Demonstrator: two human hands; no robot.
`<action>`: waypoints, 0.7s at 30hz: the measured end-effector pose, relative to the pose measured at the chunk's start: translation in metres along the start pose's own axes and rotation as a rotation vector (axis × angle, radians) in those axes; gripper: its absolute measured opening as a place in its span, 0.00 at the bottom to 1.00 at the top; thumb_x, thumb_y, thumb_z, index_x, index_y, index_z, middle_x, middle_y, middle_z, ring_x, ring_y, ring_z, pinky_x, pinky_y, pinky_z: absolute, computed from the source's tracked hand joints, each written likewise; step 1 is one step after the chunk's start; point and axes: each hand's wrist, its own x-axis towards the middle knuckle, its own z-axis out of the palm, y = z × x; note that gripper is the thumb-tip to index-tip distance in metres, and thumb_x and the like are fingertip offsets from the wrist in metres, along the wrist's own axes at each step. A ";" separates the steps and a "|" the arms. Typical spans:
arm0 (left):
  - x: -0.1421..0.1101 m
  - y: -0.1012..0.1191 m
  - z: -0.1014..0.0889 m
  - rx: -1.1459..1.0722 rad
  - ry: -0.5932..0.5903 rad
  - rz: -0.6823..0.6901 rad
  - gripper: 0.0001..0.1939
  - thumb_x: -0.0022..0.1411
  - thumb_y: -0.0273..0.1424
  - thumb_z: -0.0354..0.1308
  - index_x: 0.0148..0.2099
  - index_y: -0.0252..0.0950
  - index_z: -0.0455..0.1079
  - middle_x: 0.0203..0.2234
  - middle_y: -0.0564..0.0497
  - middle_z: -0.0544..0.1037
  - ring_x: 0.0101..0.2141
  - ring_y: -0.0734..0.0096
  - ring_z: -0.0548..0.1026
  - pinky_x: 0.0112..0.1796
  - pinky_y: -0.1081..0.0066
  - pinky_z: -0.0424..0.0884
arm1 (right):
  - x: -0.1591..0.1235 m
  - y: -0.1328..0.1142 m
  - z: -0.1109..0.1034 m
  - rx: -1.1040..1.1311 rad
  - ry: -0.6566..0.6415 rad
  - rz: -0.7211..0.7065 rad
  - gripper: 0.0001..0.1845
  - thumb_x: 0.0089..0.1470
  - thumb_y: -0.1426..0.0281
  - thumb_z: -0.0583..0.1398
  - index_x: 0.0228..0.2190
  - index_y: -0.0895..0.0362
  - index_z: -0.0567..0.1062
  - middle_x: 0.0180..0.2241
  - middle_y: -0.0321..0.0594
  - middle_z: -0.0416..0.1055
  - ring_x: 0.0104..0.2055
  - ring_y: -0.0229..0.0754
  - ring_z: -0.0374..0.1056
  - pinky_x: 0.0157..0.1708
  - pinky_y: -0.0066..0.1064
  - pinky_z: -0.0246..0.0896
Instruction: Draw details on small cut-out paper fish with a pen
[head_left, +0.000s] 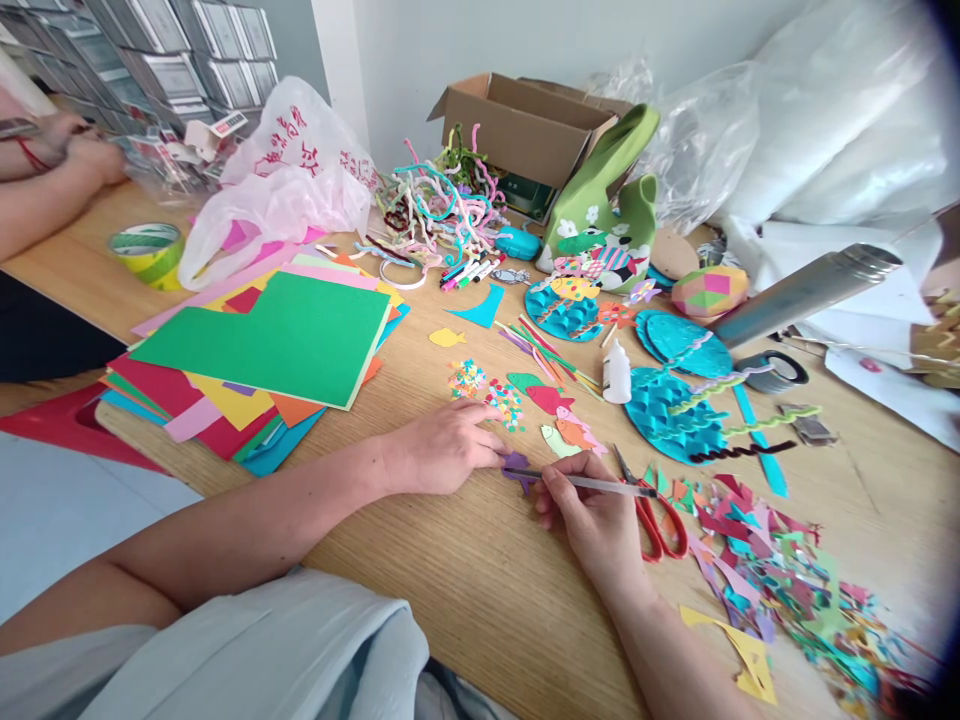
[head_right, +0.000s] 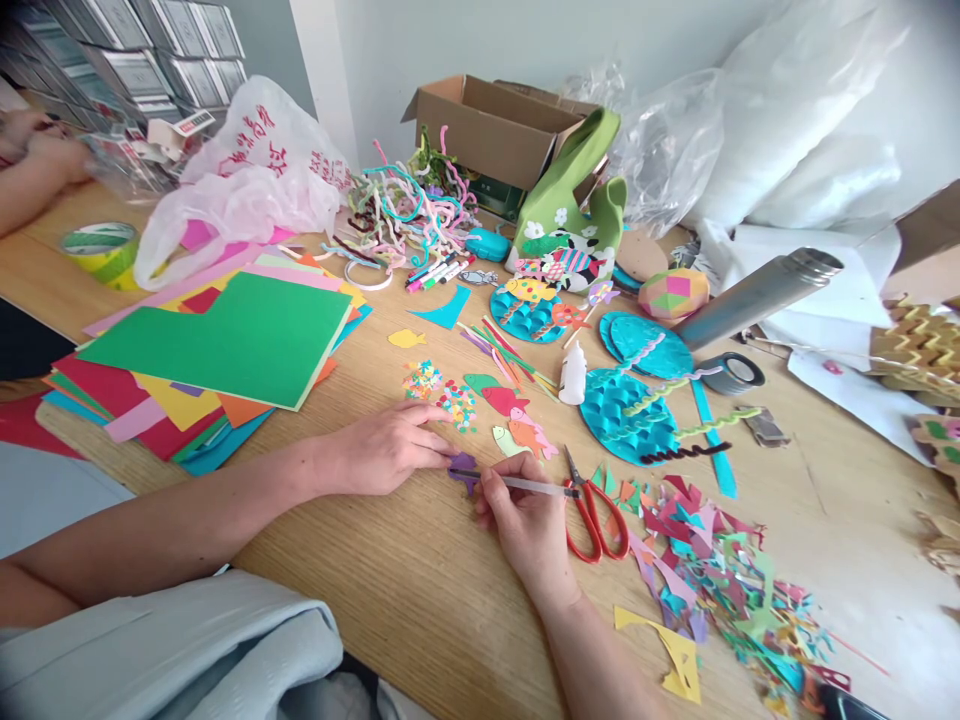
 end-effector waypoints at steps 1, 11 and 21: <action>0.000 0.000 0.000 0.000 0.004 0.002 0.17 0.68 0.22 0.51 0.52 0.38 0.76 0.45 0.51 0.81 0.54 0.56 0.66 0.58 0.57 0.62 | 0.000 0.000 0.000 -0.002 0.001 0.000 0.21 0.50 0.51 0.67 0.24 0.54 0.68 0.17 0.36 0.72 0.14 0.37 0.65 0.12 0.27 0.62; 0.000 0.000 0.001 0.004 0.017 0.007 0.16 0.67 0.22 0.53 0.52 0.37 0.77 0.43 0.51 0.81 0.53 0.56 0.66 0.59 0.58 0.62 | 0.000 0.003 -0.001 0.024 -0.004 0.009 0.20 0.51 0.52 0.67 0.24 0.54 0.69 0.17 0.36 0.72 0.14 0.37 0.65 0.12 0.26 0.61; 0.000 0.001 0.001 0.017 0.043 0.021 0.15 0.67 0.22 0.53 0.51 0.36 0.77 0.42 0.50 0.81 0.52 0.56 0.67 0.58 0.58 0.62 | 0.000 0.000 0.000 0.021 -0.001 0.009 0.21 0.49 0.52 0.67 0.24 0.54 0.69 0.16 0.36 0.71 0.13 0.37 0.65 0.12 0.26 0.61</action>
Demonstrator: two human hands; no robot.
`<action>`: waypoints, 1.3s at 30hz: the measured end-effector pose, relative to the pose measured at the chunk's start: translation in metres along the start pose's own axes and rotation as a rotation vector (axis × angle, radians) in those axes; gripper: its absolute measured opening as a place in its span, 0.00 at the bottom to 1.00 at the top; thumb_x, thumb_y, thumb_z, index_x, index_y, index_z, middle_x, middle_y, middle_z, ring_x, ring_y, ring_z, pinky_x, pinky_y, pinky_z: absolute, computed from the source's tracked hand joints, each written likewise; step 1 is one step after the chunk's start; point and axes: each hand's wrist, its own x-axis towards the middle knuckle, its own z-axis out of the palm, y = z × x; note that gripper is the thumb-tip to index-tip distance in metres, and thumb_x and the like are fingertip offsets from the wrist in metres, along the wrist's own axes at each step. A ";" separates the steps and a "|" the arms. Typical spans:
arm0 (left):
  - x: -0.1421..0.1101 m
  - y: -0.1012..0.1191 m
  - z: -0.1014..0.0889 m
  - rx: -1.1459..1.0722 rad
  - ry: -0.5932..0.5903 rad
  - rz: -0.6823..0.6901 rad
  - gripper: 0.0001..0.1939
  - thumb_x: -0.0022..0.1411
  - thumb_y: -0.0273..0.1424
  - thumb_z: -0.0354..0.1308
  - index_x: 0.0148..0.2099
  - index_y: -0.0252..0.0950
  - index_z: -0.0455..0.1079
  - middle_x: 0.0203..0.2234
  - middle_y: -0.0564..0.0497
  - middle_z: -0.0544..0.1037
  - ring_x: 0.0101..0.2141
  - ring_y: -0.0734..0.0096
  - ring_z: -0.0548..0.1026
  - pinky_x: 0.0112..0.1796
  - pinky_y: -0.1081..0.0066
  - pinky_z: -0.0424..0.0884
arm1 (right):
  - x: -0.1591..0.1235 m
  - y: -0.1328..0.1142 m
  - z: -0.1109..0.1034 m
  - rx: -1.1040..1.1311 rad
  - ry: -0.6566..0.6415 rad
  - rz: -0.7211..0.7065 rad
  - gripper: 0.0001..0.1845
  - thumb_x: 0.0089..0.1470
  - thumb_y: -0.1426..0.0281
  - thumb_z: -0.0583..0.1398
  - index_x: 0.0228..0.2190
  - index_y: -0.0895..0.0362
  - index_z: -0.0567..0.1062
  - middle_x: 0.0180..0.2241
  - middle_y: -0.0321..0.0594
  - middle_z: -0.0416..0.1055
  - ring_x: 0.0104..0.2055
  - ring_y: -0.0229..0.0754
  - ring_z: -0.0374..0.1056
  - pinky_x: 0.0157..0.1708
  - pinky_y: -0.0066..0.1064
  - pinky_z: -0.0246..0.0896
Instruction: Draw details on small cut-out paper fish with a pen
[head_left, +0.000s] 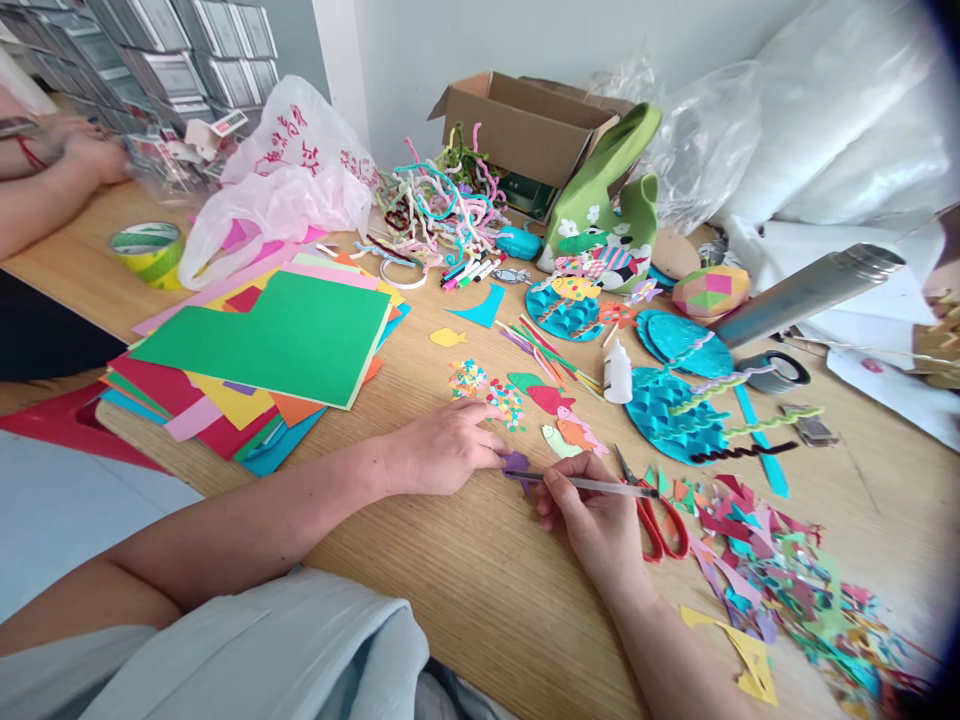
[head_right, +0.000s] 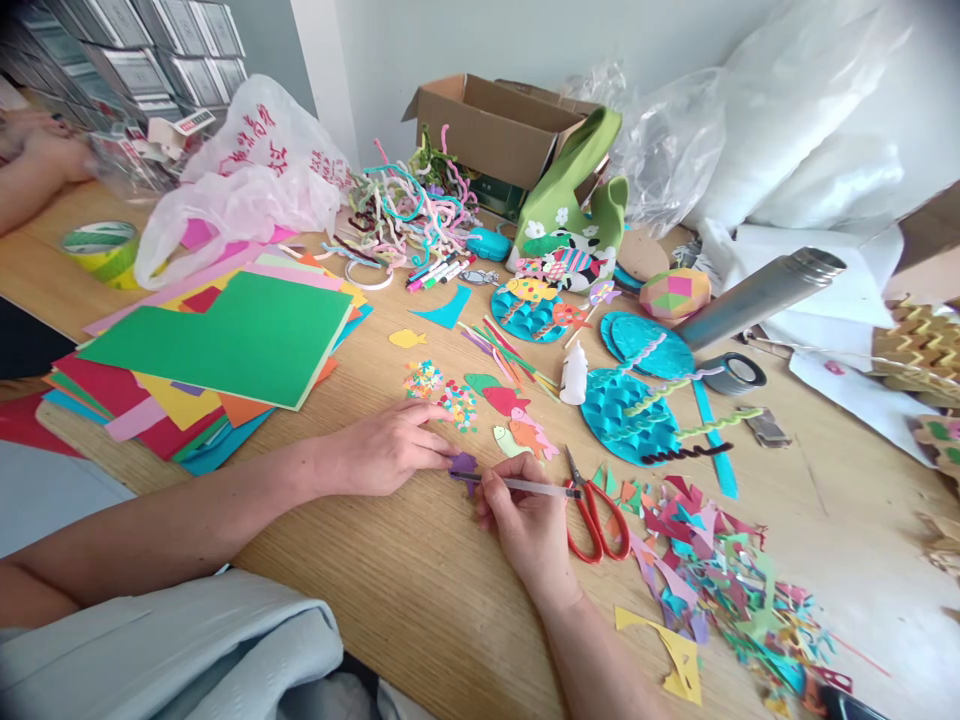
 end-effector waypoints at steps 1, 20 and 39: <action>0.000 0.000 0.000 0.006 -0.003 -0.001 0.15 0.67 0.22 0.53 0.51 0.36 0.77 0.42 0.50 0.81 0.52 0.56 0.67 0.58 0.58 0.62 | 0.000 0.000 0.000 0.000 0.002 -0.002 0.21 0.50 0.52 0.67 0.24 0.54 0.69 0.16 0.36 0.71 0.13 0.37 0.65 0.12 0.26 0.61; 0.001 0.000 0.000 0.019 -0.028 -0.005 0.15 0.68 0.23 0.52 0.50 0.37 0.77 0.41 0.51 0.81 0.51 0.56 0.67 0.58 0.58 0.62 | 0.000 0.005 -0.002 -0.001 0.005 -0.004 0.19 0.52 0.53 0.66 0.25 0.54 0.69 0.17 0.35 0.71 0.14 0.38 0.65 0.12 0.27 0.61; 0.002 0.002 -0.002 0.004 -0.030 -0.005 0.15 0.68 0.23 0.52 0.50 0.37 0.77 0.40 0.48 0.81 0.52 0.56 0.67 0.57 0.58 0.63 | -0.002 0.005 -0.003 -0.014 0.013 0.016 0.20 0.51 0.53 0.66 0.24 0.53 0.68 0.16 0.35 0.71 0.14 0.38 0.64 0.12 0.28 0.60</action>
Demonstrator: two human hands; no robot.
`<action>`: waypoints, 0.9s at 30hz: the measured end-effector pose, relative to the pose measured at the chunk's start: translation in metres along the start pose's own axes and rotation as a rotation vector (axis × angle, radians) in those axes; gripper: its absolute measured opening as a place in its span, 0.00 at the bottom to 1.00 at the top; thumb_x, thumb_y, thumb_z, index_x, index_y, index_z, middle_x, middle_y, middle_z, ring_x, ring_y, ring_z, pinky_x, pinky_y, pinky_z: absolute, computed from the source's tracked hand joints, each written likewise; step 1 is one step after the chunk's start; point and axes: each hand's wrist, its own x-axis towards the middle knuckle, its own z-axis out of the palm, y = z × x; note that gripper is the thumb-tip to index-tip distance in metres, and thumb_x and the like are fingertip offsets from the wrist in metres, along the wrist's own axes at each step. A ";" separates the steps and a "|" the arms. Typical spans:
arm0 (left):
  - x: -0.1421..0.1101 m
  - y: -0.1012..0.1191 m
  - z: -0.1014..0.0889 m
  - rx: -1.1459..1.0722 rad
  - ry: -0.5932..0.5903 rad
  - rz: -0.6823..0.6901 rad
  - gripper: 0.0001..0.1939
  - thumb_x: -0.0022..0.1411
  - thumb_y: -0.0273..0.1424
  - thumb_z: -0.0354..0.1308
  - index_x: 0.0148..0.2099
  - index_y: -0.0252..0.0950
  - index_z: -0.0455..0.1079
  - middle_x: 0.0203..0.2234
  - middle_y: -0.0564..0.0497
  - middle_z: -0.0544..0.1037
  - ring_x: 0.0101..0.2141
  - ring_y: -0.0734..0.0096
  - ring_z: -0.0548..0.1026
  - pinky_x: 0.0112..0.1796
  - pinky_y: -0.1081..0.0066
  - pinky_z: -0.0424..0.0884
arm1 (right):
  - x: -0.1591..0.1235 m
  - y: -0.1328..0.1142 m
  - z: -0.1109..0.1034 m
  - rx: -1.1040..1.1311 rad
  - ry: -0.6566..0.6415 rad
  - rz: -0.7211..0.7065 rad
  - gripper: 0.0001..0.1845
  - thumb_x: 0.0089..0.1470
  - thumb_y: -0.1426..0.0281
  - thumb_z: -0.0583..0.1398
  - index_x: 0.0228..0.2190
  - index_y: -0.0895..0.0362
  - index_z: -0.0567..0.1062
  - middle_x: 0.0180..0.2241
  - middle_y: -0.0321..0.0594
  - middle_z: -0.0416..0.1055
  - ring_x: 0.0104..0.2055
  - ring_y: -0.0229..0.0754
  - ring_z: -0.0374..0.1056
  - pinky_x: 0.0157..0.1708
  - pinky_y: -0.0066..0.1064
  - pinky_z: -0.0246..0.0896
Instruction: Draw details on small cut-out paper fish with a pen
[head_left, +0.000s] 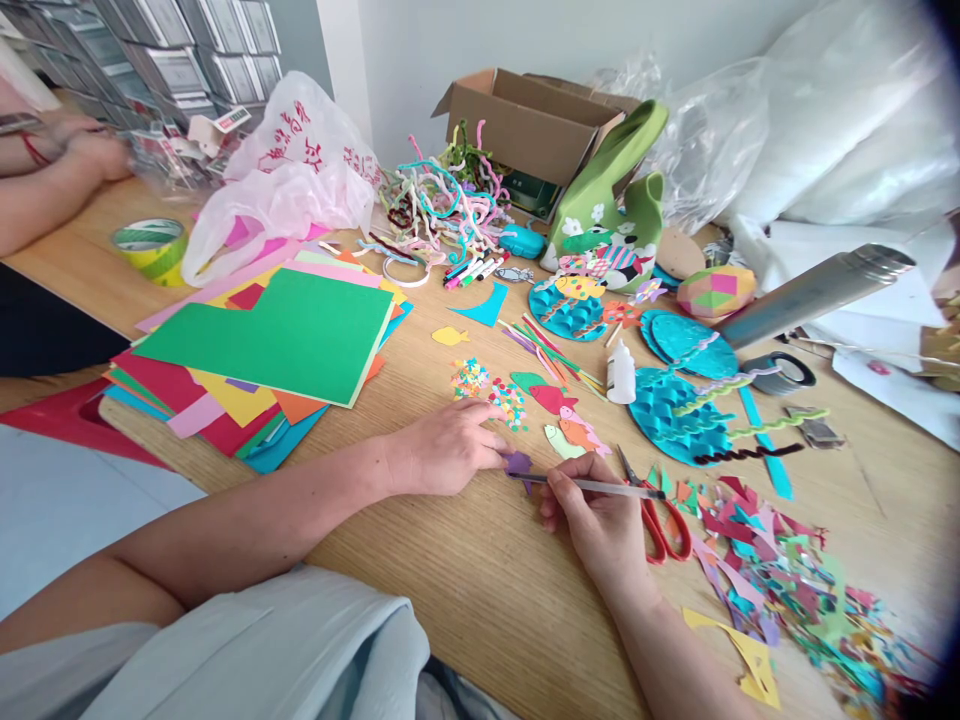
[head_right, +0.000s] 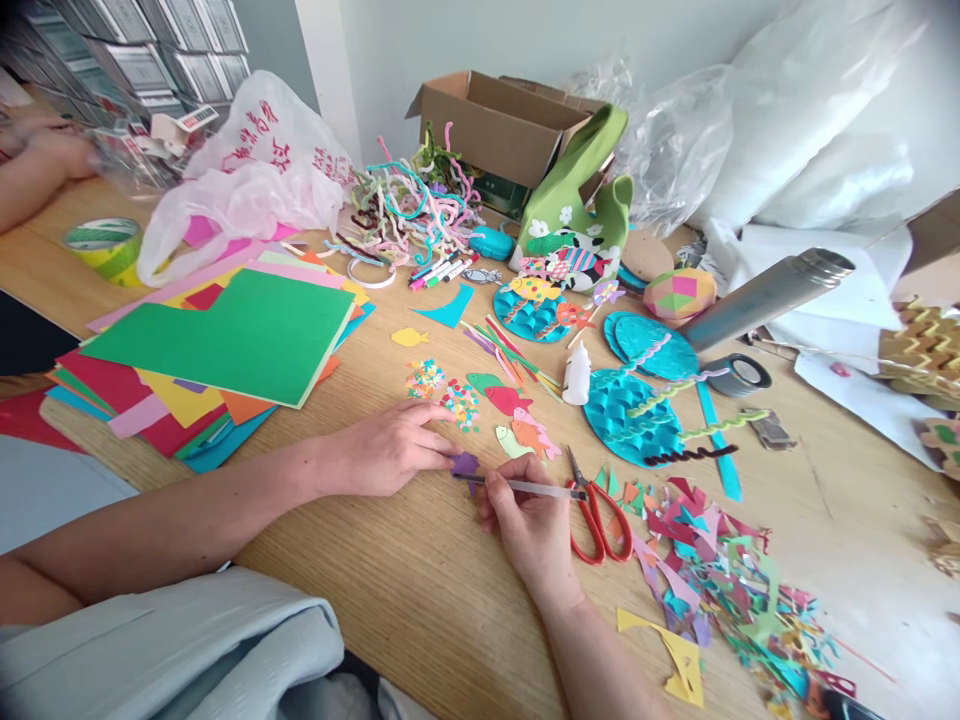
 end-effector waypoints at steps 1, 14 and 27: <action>0.000 0.000 0.000 0.003 -0.002 -0.004 0.15 0.68 0.23 0.52 0.50 0.37 0.77 0.40 0.48 0.81 0.52 0.56 0.67 0.57 0.58 0.63 | 0.000 0.000 0.000 0.002 -0.001 0.000 0.20 0.51 0.53 0.66 0.24 0.53 0.68 0.16 0.35 0.71 0.14 0.38 0.64 0.12 0.28 0.60; 0.000 0.000 0.000 0.004 0.001 -0.001 0.15 0.68 0.23 0.52 0.50 0.37 0.77 0.40 0.48 0.81 0.52 0.56 0.67 0.57 0.58 0.64 | 0.001 -0.001 0.001 -0.004 0.009 -0.002 0.20 0.51 0.52 0.66 0.25 0.53 0.68 0.17 0.35 0.72 0.14 0.39 0.64 0.12 0.29 0.61; 0.000 0.000 0.001 0.010 0.007 -0.004 0.16 0.68 0.23 0.51 0.50 0.37 0.77 0.41 0.48 0.81 0.51 0.57 0.67 0.58 0.58 0.63 | 0.001 -0.004 0.002 -0.010 0.027 -0.002 0.21 0.50 0.51 0.66 0.24 0.53 0.68 0.16 0.35 0.71 0.13 0.39 0.64 0.11 0.29 0.60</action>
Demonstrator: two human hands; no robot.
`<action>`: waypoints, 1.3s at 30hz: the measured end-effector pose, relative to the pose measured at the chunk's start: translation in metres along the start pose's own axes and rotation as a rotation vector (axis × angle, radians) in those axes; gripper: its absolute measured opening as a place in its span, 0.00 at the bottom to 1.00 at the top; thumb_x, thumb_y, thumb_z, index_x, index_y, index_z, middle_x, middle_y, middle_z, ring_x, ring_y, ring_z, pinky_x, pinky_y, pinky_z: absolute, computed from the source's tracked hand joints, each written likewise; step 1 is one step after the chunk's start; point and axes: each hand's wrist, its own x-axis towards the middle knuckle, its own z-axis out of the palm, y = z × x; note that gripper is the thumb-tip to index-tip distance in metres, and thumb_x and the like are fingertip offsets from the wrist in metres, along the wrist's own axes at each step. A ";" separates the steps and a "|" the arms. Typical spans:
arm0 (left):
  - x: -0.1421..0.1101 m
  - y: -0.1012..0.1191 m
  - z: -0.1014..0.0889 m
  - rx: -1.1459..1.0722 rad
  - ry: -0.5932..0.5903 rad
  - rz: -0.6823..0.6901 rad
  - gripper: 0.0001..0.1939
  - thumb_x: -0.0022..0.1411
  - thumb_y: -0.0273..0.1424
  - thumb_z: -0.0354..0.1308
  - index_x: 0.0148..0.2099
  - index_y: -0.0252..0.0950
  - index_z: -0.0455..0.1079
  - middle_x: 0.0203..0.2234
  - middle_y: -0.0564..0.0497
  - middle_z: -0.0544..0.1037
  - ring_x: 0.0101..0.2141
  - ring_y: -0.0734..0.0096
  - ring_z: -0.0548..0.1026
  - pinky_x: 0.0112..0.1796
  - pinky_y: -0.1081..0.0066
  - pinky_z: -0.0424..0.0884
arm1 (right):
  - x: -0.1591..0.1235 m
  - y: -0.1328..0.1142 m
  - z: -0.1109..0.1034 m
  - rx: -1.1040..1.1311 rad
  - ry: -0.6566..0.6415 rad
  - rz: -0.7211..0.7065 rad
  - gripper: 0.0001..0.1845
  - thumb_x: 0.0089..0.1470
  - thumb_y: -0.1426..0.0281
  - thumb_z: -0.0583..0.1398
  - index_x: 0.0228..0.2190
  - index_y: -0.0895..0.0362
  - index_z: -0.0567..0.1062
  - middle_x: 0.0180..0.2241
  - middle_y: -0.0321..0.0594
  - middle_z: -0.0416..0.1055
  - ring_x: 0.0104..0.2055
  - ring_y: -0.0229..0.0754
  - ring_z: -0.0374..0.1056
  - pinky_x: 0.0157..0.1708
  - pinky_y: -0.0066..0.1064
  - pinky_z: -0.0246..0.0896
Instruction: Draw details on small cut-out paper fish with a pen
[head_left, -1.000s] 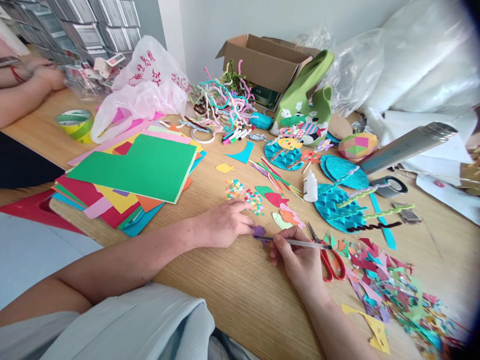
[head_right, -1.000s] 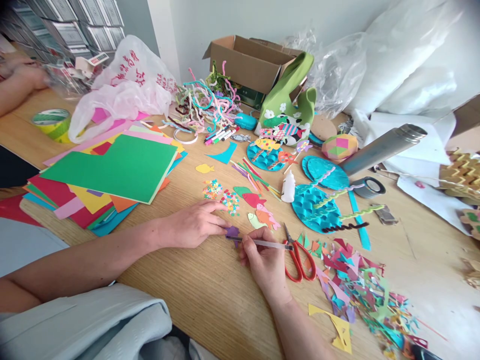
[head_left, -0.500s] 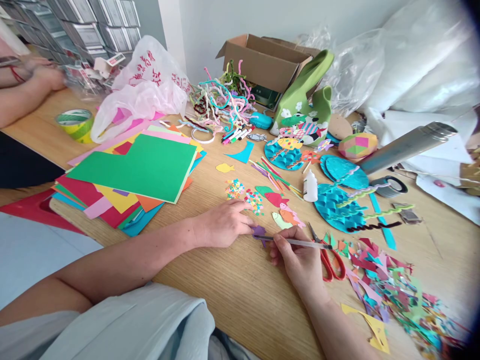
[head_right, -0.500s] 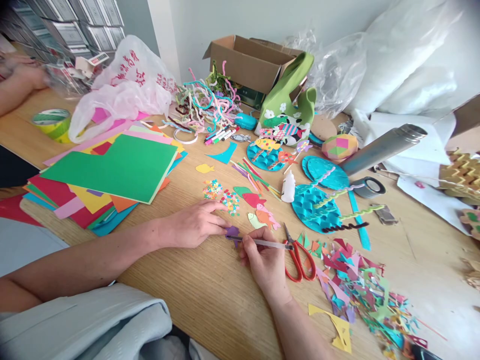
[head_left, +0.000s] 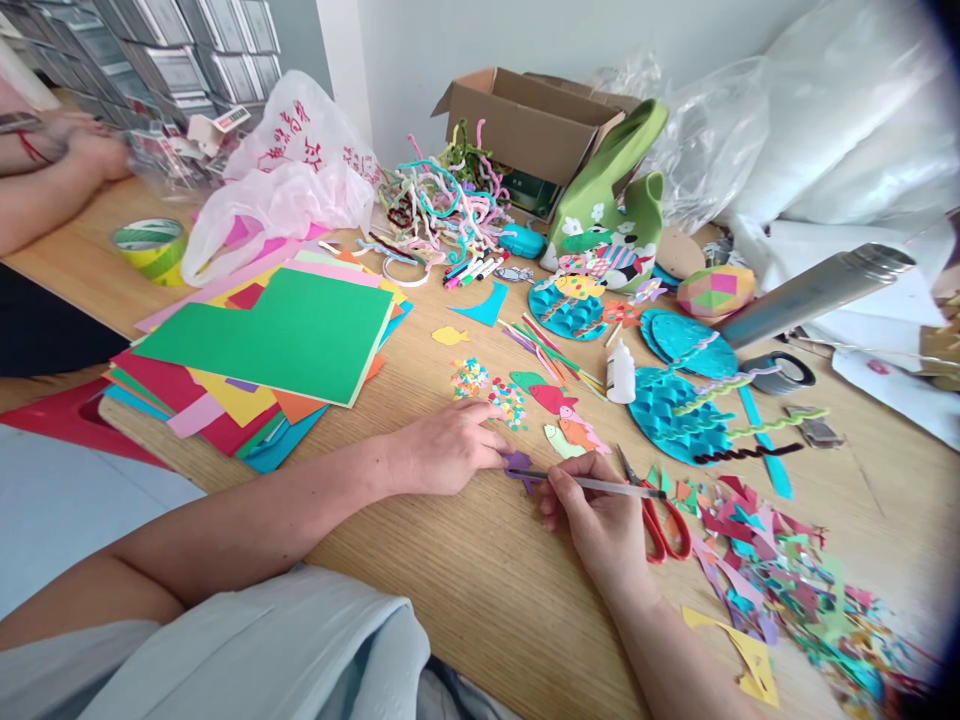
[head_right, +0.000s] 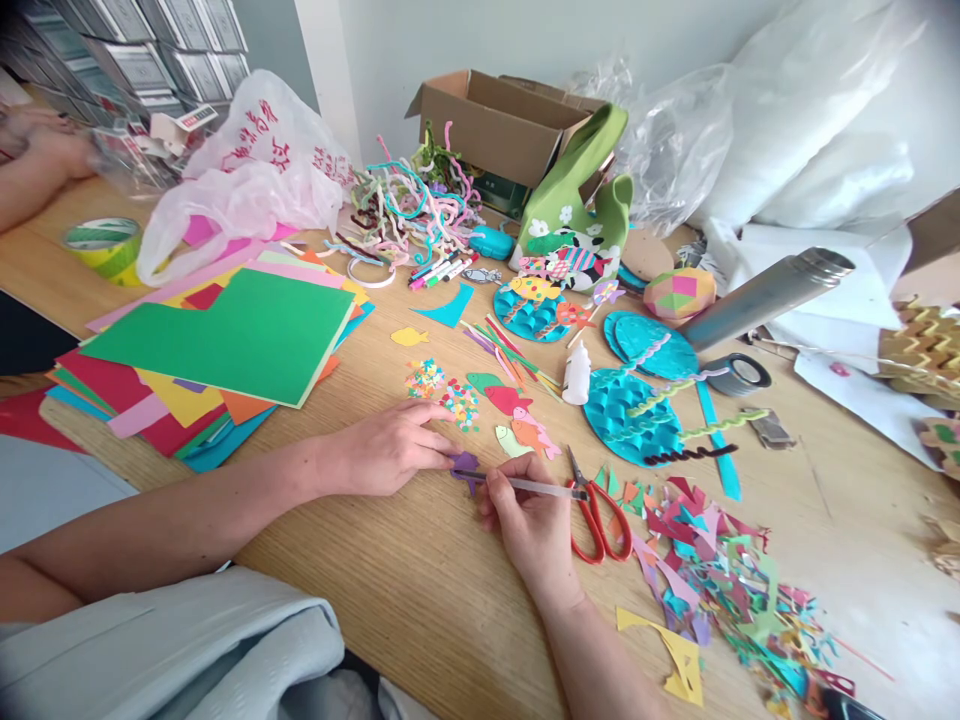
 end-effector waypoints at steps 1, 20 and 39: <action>0.000 0.000 0.000 -0.005 0.002 0.002 0.16 0.68 0.23 0.51 0.51 0.36 0.77 0.41 0.48 0.81 0.51 0.56 0.67 0.58 0.58 0.63 | 0.000 0.000 0.000 -0.001 -0.004 -0.001 0.20 0.50 0.52 0.66 0.24 0.53 0.68 0.16 0.35 0.71 0.14 0.39 0.64 0.12 0.29 0.60; 0.000 0.000 0.000 -0.006 -0.001 -0.002 0.15 0.67 0.22 0.52 0.48 0.38 0.78 0.40 0.49 0.81 0.51 0.57 0.67 0.58 0.58 0.63 | -0.001 0.002 -0.001 0.015 -0.018 0.005 0.20 0.51 0.53 0.66 0.23 0.52 0.68 0.15 0.34 0.70 0.13 0.39 0.63 0.12 0.29 0.59; -0.001 0.001 0.001 -0.009 0.009 -0.002 0.16 0.69 0.23 0.51 0.49 0.39 0.78 0.41 0.49 0.80 0.53 0.56 0.67 0.58 0.58 0.63 | 0.000 0.004 -0.001 0.042 -0.026 0.006 0.19 0.51 0.54 0.66 0.23 0.53 0.67 0.14 0.33 0.69 0.12 0.37 0.62 0.12 0.27 0.58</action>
